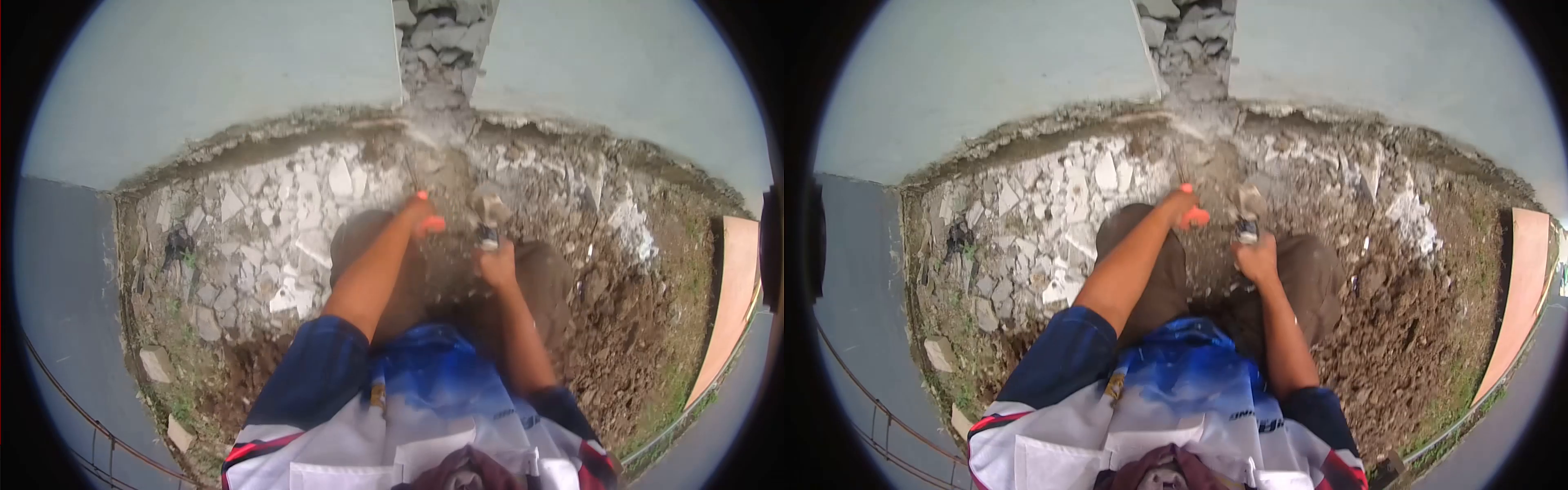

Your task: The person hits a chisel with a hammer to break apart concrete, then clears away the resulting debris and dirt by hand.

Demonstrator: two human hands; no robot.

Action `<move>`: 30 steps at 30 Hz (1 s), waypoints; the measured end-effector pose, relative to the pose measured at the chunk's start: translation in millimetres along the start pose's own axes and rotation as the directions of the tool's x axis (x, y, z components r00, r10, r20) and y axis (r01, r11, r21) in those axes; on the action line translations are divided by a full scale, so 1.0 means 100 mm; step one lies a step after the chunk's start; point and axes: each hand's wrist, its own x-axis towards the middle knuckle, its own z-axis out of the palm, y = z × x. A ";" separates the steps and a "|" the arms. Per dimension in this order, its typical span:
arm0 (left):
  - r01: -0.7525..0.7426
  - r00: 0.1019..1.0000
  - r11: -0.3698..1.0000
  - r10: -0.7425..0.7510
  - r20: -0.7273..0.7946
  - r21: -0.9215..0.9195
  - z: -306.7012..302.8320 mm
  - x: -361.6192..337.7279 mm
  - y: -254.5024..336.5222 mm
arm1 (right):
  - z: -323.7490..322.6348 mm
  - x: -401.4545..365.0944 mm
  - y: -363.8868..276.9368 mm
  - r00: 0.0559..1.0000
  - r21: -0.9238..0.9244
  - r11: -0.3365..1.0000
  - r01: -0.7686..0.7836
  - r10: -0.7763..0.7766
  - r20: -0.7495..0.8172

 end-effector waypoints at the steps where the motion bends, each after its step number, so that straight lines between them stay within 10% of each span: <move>1: -0.038 0.993 0.988 0.054 -0.104 0.146 0.05 0.00 0.13 | -0.08 0.07 -0.07 0.999 0.039 0.999 0.034 -0.032 -0.042; 7: 0.139 0.942 0.980 -0.086 0.325 -0.142 -0.12 -0.26 0.11 | -0.30 -0.28 -0.46 0.988 0.214 0.977 0.023 0.010 -0.154; 22: 0.097 0.964 0.823 0.063 0.259 -0.560 -0.15 -0.22 0.22 | -0.34 -0.64 -1.22 0.894 0.008 0.903 0.429 -0.423 -0.148; 25: 0.162 0.956 0.752 0.042 0.292 -0.639 -0.18 -0.38 0.30 | -0.37 -0.61 -1.25 0.670 -0.228 0.683 0.694 -0.728 -0.144; 28: 0.155 0.970 0.749 0.007 0.242 -0.645 -0.18 -0.39 0.35 | -0.36 -0.76 -1.57 0.632 -0.089 0.655 0.751 -0.751 -0.192; 30: 0.164 0.957 0.723 0.048 0.285 -0.672 -0.23 -0.22 0.32 | -0.24 -0.62 -1.14 0.833 -0.098 0.850 0.518 -0.527 -0.170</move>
